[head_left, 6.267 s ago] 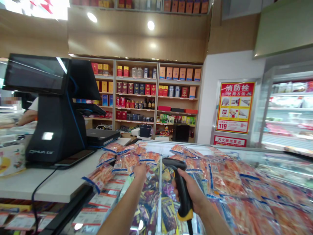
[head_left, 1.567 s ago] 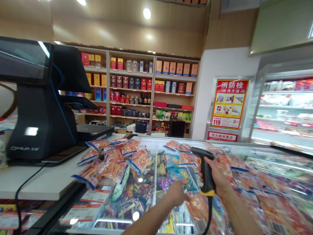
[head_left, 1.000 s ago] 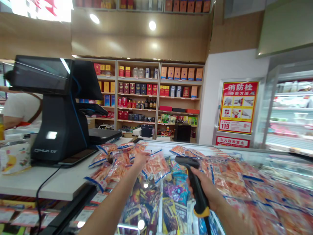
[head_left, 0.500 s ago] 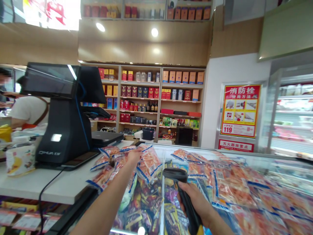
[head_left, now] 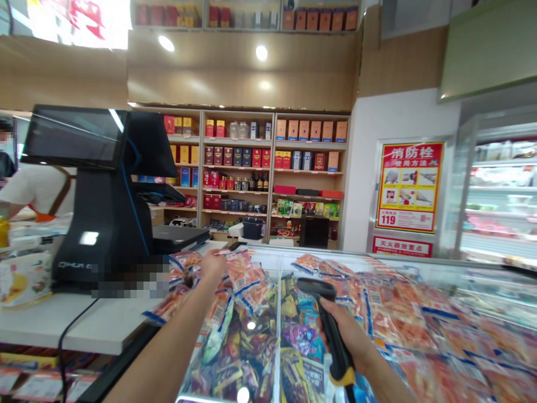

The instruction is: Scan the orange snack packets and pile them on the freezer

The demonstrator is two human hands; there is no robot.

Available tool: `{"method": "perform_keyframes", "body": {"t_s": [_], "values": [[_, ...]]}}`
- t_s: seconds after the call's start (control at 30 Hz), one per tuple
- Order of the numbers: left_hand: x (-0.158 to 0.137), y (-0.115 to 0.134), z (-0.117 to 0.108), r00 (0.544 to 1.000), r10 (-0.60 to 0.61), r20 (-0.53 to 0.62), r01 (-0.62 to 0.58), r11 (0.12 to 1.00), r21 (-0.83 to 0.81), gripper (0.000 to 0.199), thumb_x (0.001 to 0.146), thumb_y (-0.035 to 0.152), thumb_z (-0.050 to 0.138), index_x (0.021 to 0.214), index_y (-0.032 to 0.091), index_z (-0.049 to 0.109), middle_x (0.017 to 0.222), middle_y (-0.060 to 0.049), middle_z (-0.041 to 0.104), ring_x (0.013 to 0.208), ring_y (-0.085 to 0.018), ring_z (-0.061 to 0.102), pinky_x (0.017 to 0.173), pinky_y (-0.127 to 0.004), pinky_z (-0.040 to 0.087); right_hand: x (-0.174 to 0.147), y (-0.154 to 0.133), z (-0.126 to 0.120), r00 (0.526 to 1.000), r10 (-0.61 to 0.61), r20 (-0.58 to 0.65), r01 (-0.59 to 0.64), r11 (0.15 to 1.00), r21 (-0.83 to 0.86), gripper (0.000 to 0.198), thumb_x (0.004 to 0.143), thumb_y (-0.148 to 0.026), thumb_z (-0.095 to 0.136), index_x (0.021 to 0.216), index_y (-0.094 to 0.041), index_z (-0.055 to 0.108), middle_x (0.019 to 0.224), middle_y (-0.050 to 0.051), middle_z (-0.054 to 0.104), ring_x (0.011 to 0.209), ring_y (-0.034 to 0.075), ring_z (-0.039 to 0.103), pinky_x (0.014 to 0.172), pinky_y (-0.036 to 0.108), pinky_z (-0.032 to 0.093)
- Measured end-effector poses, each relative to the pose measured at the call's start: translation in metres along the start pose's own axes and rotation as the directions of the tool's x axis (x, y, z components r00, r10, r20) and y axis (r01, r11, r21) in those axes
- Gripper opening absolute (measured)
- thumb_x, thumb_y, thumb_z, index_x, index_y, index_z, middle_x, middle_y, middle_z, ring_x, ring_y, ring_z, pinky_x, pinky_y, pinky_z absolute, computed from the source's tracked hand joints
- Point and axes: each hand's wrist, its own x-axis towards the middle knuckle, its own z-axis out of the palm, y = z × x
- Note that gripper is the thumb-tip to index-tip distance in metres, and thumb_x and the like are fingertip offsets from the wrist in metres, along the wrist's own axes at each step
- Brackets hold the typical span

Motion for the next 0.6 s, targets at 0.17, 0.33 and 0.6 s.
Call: {"method": "perform_keyframes", "body": {"t_s": [0.17,0.33,0.6], "values": [[-0.036,0.011,0.011,0.977,0.214,0.014,-0.214,0.969,0.127,0.037,0.074,0.026,0.042,0.108,0.013,0.041,0.12,-0.012,0.036,0.111,-0.023,0.031,0.09,-0.039,0.026,0.019,0.006,-0.03,0.993,-0.025,-0.115,0.038,0.993,0.113,0.037,0.064,-0.05,0.046,0.054,-0.014,0.048,0.039,0.0,0.05,0.032,0.008,0.044,0.031,0.018,0.035],[-0.092,0.022,0.051,0.843,0.455,0.287,-0.502,0.858,0.114,0.043,0.062,0.019,0.052,0.105,0.023,0.046,0.127,-0.004,0.032,0.118,-0.02,0.021,0.097,-0.036,0.01,0.027,0.005,-0.046,0.984,-0.003,-0.178,0.033,0.986,0.165,0.034,0.062,-0.048,0.05,0.056,-0.014,0.05,0.041,-0.001,0.051,0.034,0.008,0.046,0.033,0.019,0.037],[-0.106,0.039,0.119,0.809,0.329,0.487,-0.369,0.929,-0.015,0.037,0.069,0.02,0.05,0.106,0.015,0.046,0.116,-0.01,0.043,0.107,-0.018,0.037,0.09,-0.03,0.027,0.031,-0.004,-0.048,0.963,0.058,-0.264,0.001,0.976,0.216,0.033,0.06,-0.045,0.052,0.05,-0.015,0.046,0.034,-0.003,0.045,0.029,0.008,0.043,0.03,0.019,0.035]]}}
